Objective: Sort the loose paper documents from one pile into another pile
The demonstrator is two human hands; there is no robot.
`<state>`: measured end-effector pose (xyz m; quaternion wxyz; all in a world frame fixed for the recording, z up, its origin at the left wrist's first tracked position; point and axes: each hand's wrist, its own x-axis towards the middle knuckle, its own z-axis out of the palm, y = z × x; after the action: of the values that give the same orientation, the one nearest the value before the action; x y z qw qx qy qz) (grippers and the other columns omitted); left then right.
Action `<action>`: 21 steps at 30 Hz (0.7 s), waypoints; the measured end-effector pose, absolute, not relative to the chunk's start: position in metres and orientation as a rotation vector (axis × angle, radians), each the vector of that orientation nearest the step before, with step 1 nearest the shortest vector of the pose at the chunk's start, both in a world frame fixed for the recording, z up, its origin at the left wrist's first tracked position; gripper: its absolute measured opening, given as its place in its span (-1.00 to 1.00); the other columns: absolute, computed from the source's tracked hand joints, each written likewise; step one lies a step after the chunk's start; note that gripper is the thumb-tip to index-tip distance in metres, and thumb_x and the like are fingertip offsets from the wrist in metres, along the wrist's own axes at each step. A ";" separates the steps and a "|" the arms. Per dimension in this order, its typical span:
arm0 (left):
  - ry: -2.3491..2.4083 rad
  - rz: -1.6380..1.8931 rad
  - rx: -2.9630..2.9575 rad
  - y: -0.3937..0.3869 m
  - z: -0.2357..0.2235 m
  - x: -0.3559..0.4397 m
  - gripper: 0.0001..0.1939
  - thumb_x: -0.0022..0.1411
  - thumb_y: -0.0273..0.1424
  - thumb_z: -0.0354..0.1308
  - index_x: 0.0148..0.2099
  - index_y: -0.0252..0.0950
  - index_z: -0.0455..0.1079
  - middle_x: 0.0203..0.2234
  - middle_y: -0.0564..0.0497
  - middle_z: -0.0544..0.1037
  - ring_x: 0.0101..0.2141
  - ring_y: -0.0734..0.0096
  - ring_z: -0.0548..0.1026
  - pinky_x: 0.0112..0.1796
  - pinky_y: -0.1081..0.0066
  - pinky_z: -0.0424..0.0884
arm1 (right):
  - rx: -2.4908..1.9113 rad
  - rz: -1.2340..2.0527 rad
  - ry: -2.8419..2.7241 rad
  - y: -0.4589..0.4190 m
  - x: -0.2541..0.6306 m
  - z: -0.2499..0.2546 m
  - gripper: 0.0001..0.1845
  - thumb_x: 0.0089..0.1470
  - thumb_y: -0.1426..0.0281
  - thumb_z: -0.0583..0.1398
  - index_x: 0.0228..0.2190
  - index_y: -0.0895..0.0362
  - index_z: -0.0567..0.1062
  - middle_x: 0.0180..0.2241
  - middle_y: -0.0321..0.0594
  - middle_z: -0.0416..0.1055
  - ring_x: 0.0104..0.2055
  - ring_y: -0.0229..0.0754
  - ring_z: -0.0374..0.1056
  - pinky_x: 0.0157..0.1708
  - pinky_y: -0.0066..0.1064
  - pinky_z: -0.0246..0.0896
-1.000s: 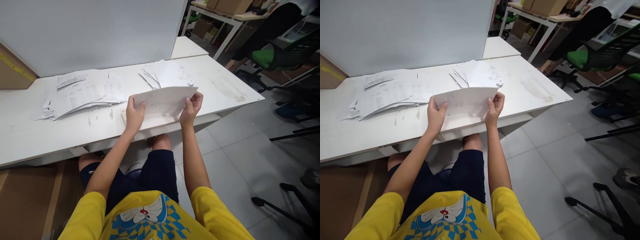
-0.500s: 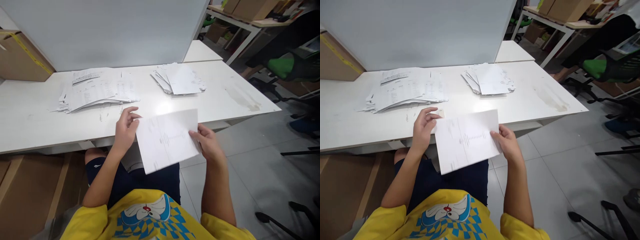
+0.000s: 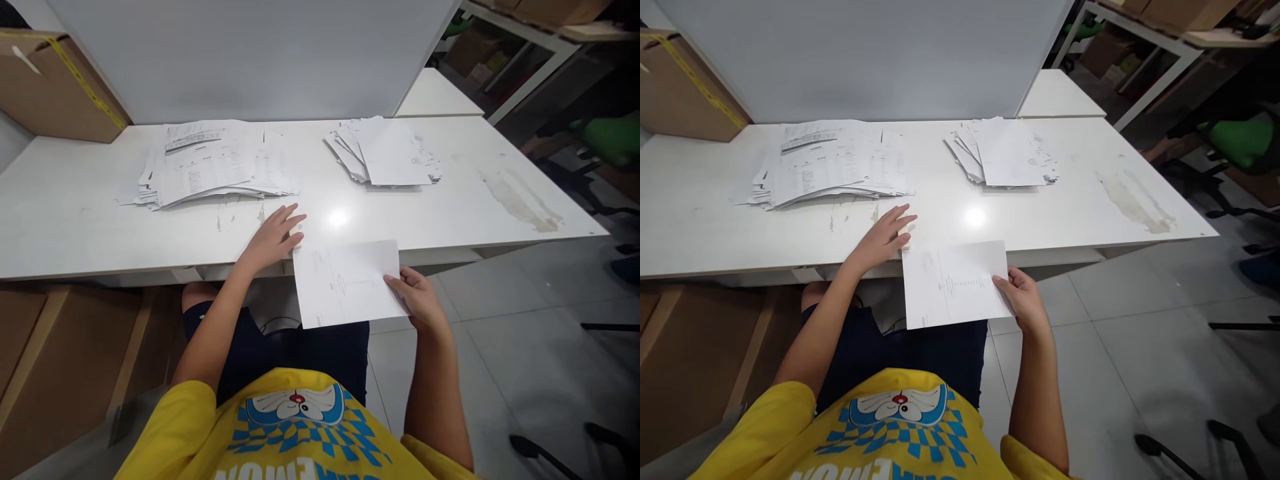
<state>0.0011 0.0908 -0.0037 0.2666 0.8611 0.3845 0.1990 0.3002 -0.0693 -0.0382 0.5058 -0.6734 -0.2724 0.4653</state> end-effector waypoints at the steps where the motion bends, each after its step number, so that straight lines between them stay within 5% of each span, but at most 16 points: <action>1: 1.035 0.532 2.319 0.091 -0.003 0.001 -0.42 0.42 0.08 -0.16 0.34 -0.01 0.22 0.43 0.02 0.06 0.42 0.07 -0.05 0.33 -0.07 0.05 | -1.632 1.114 -0.660 -0.069 0.300 -0.037 -0.61 -0.30 0.18 0.43 -0.40 0.12 0.57 -0.40 -0.19 0.57 -0.41 -0.14 0.43 -0.44 -0.37 0.29; 16: 0.988 0.529 2.306 0.091 -0.002 0.001 -0.46 0.40 0.05 -0.06 0.32 0.03 0.24 0.44 0.03 0.05 0.42 0.01 -0.05 0.31 -0.13 0.06 | -1.605 1.065 -0.697 -0.065 0.298 -0.033 -0.56 -0.23 0.15 0.42 -0.27 0.08 0.58 -0.30 -0.16 0.58 -0.32 -0.06 0.49 -0.39 -0.31 0.37; 21: 0.921 0.485 2.294 0.093 -0.002 0.002 -0.54 0.41 0.02 -0.07 0.20 0.03 0.40 0.46 0.07 -0.04 0.45 -0.02 -0.24 0.34 -0.22 -0.12 | -1.607 1.080 -0.689 -0.063 0.297 -0.034 -0.52 -0.24 0.16 0.43 -0.24 0.09 0.58 -0.28 -0.15 0.59 -0.29 -0.04 0.51 -0.37 -0.30 0.40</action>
<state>0.0018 0.0935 -0.0021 0.3062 0.8669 0.3481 0.1832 0.2966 -0.0629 -0.0339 0.5171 -0.6693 -0.2869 0.4498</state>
